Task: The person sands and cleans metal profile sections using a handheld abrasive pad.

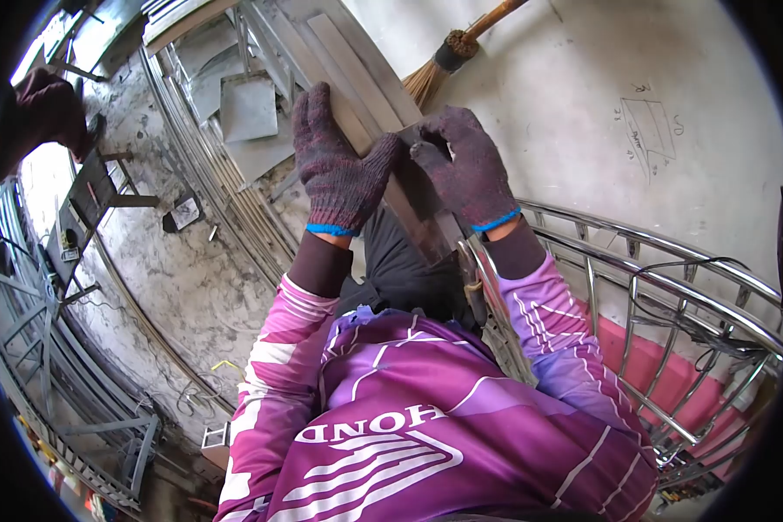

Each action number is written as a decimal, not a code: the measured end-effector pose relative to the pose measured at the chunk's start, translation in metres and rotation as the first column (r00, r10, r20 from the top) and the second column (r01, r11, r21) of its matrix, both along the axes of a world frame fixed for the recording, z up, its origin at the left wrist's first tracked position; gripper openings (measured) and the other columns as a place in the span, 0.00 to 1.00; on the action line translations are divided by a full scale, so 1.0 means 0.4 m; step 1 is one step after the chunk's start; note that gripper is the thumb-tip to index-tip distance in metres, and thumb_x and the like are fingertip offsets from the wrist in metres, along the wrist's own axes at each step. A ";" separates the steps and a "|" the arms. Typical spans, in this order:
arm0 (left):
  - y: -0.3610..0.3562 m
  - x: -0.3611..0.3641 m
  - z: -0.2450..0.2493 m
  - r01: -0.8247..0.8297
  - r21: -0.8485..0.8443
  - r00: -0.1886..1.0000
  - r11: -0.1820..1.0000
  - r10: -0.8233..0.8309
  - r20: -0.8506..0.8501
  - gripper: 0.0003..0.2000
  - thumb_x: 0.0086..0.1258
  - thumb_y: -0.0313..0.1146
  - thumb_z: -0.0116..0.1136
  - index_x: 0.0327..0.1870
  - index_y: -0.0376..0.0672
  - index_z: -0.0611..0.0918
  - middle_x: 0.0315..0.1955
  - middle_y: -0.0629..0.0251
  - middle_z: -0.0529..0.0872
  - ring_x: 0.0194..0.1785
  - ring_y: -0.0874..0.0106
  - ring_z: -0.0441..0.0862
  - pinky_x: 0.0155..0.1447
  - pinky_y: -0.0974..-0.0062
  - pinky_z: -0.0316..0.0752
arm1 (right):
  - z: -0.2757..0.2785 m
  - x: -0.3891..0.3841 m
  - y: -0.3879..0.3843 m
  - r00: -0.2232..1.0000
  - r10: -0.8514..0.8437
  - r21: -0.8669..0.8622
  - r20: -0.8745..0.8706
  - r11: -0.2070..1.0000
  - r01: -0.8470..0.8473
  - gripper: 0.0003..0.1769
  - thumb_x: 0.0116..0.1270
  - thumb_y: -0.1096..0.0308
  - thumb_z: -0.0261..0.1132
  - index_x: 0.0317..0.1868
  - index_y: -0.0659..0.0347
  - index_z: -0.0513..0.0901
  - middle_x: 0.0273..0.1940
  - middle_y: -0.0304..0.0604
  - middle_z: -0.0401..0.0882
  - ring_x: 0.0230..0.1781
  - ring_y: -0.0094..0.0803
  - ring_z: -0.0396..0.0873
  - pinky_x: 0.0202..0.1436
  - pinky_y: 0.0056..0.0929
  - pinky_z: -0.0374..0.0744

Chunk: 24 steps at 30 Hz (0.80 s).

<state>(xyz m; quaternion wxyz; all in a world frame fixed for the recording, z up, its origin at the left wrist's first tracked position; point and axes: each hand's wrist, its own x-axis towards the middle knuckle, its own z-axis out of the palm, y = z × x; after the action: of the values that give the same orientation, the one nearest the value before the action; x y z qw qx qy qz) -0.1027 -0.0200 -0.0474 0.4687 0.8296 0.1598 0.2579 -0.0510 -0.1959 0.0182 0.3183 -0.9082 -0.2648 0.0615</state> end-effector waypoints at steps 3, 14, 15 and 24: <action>0.001 0.021 0.001 -0.016 -0.082 1.000 0.996 0.018 0.023 0.50 0.53 0.42 0.79 0.78 0.33 0.66 0.71 0.40 0.72 0.76 0.44 0.68 0.82 0.52 0.61 | -0.021 0.013 0.033 0.997 -0.078 -0.043 0.012 0.996 0.079 0.31 0.67 0.69 0.71 0.70 0.56 0.75 0.62 0.57 0.79 0.63 0.56 0.81 0.65 0.46 0.80; 0.149 0.259 0.004 -0.105 0.023 0.994 0.994 0.106 -0.008 0.50 0.58 0.46 0.73 0.82 0.43 0.60 0.72 0.23 0.64 0.77 0.31 0.63 0.79 0.47 0.66 | -0.087 0.309 0.212 0.993 0.117 0.077 0.025 0.990 -0.119 0.33 0.69 0.69 0.63 0.75 0.59 0.70 0.66 0.62 0.79 0.67 0.59 0.78 0.71 0.43 0.78; 0.168 0.275 0.009 -0.109 0.034 0.994 0.993 0.109 -0.003 0.50 0.58 0.46 0.73 0.82 0.43 0.60 0.72 0.23 0.64 0.77 0.31 0.63 0.79 0.47 0.66 | -0.089 0.326 0.233 0.992 0.120 0.088 0.029 0.989 -0.123 0.33 0.69 0.69 0.63 0.75 0.59 0.70 0.66 0.62 0.79 0.67 0.59 0.78 0.71 0.43 0.78; -0.004 0.076 0.015 -0.044 -0.117 0.998 0.992 0.038 -0.050 0.48 0.61 0.38 0.72 0.83 0.43 0.58 0.78 0.32 0.55 0.81 0.36 0.58 0.82 0.53 0.64 | -0.052 0.128 0.094 0.974 -0.023 0.188 -0.225 0.980 0.066 0.30 0.76 0.61 0.63 0.73 0.65 0.73 0.65 0.66 0.78 0.63 0.58 0.81 0.69 0.48 0.78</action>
<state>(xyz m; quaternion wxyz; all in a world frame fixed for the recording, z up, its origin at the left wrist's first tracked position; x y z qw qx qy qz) -0.0724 -0.0215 -0.0414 0.5076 0.8029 0.2027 0.2378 0.0001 -0.1585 -0.0025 0.4342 -0.8660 -0.2119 0.1291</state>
